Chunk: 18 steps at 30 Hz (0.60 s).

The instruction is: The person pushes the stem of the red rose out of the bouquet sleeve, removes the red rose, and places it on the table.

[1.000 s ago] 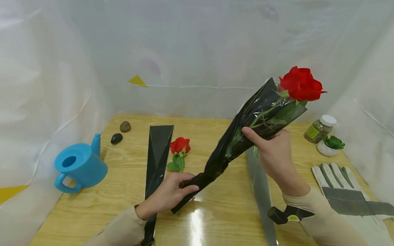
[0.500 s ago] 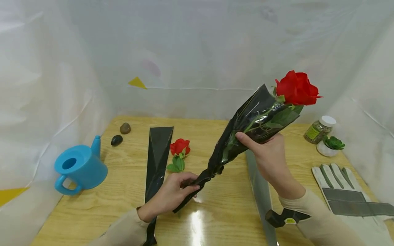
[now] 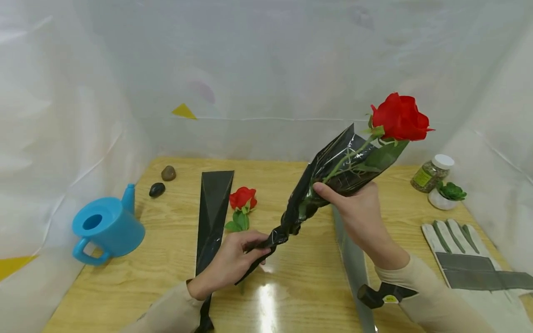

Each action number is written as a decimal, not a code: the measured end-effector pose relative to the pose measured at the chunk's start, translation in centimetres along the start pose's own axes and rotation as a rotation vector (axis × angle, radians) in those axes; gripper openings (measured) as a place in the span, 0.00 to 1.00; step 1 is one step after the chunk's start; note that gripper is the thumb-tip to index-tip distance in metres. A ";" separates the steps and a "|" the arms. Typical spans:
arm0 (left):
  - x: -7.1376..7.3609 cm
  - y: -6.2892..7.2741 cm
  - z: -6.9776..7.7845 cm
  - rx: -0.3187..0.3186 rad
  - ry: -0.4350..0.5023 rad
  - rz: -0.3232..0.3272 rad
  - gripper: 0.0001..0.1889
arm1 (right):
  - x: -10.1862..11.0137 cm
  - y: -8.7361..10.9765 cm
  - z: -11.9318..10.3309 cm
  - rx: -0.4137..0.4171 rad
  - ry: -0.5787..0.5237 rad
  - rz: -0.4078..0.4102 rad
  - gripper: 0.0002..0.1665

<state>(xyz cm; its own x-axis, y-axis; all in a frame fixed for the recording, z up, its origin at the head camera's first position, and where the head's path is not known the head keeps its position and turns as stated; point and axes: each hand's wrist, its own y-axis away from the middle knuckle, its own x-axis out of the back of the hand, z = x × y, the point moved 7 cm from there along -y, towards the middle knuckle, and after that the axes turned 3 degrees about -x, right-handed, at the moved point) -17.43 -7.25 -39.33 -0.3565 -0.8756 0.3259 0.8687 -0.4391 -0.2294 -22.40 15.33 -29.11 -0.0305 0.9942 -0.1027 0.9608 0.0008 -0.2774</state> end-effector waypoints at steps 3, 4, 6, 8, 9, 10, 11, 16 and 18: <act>-0.1 0.0 0.2 -0.012 0.012 0.000 0.11 | -0.4 0.0 0.3 -0.006 -0.002 -0.010 0.36; -0.1 0.0 0.2 -0.012 0.017 0.000 0.12 | -0.5 0.1 0.4 -0.009 0.008 -0.015 0.37; -0.1 0.0 0.4 -0.013 0.024 0.009 0.12 | -0.9 0.1 0.6 0.003 0.019 -0.038 0.36; 0.0 -0.1 0.6 -0.020 0.031 0.023 0.13 | -1.3 0.1 0.9 0.014 0.050 -0.069 0.35; 0.1 -0.2 0.8 -0.022 0.033 0.029 0.13 | -1.6 0.1 1.0 0.023 0.058 -0.088 0.34; 0.2 -0.3 0.9 -0.029 0.032 0.035 0.13 | -1.8 0.2 1.2 0.030 0.074 -0.099 0.33; 0.2 -0.4 1.0 -0.033 0.032 0.040 0.12 | -1.9 0.2 1.3 0.036 0.076 -0.111 0.32; 0.0 -0.8 1.3 -0.034 0.048 0.027 0.11 | -1.7 0.2 1.4 0.036 0.084 -0.093 0.34; -0.1 -0.8 1.3 -0.023 0.054 0.012 0.11 | -1.5 0.1 1.1 0.041 0.058 -0.078 0.36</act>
<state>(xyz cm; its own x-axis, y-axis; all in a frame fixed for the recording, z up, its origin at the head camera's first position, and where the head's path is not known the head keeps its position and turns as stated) -17.65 -6.52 -37.99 -0.3645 -0.8904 0.2727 0.8652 -0.4321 -0.2543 -22.61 13.72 -30.04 -0.0871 0.9959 -0.0238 0.9439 0.0749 -0.3216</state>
